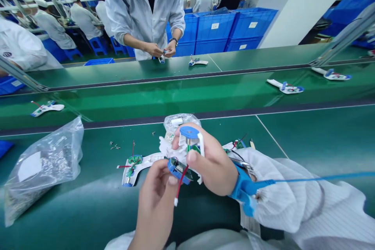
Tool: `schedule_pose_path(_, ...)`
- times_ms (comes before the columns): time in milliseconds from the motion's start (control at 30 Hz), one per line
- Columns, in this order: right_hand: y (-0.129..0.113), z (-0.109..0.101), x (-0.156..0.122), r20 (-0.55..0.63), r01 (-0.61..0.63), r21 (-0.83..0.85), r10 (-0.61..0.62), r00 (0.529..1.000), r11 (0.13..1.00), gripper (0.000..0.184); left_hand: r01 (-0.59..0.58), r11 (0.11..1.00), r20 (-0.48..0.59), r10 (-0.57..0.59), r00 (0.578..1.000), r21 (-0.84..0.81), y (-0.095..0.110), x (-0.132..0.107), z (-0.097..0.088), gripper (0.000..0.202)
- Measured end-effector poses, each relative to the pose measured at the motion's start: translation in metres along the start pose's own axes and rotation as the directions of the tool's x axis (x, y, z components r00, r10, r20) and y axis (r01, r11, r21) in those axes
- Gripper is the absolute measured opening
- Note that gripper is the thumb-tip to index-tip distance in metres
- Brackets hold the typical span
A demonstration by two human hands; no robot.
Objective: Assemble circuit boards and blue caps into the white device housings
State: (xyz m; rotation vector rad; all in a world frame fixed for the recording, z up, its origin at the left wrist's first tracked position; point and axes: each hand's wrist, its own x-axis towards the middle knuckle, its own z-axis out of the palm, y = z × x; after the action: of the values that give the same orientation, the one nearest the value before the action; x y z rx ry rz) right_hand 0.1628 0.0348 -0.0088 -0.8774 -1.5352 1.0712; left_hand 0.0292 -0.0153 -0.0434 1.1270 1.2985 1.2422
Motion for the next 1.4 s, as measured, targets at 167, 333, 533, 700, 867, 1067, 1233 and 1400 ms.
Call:
schedule_pose_path(167,0.004,0.000,0.003,0.008,0.494,-0.252,-0.509,0.861,0.832,0.037,0.281,0.862,0.279,-0.172,0.945,-0.421,0.001,0.008,0.003,0.035)
schedule_pose_path(333,0.006,0.000,0.001,0.013,0.578,-0.350,-0.614,0.790,0.737,0.036,0.304,0.841,0.213,-0.229,0.950,-0.448,0.001,0.005,0.004,0.040)
schedule_pose_path(533,0.003,-0.006,-0.002,0.058,0.174,-0.258,-0.165,0.985,0.950,0.033,0.269,0.874,0.243,-0.181,0.953,-0.404,-0.004,0.010,-0.001,0.023)
schedule_pose_path(700,0.013,-0.007,0.003,0.054,-0.360,-0.148,0.371,0.927,0.921,0.038,0.046,0.935,0.102,-0.010,0.995,-0.351,-0.002,0.017,-0.012,0.025)
schedule_pose_path(867,0.001,-0.006,0.000,0.155,-0.058,-0.179,0.087,0.984,0.982,0.009,0.016,0.978,-0.048,-0.027,0.999,-0.210,0.005,0.009,-0.006,0.023)
schedule_pose_path(1067,-0.004,-0.001,-0.002,0.250,-0.251,-0.136,0.278,0.927,0.958,0.009,0.019,0.991,-0.197,0.007,0.980,0.130,0.013,0.002,-0.002,0.017)
schedule_pose_path(1233,0.006,-0.008,0.005,0.244,-0.223,0.015,0.213,0.946,0.975,0.015,0.024,0.986,-0.165,0.004,0.986,0.165,0.014,0.008,-0.002,0.016)
schedule_pose_path(1400,0.015,-0.034,0.020,0.053,-0.240,-0.161,0.251,0.966,0.957,0.012,0.132,0.966,0.049,-0.124,0.991,-0.224,-0.003,0.021,-0.010,0.025)
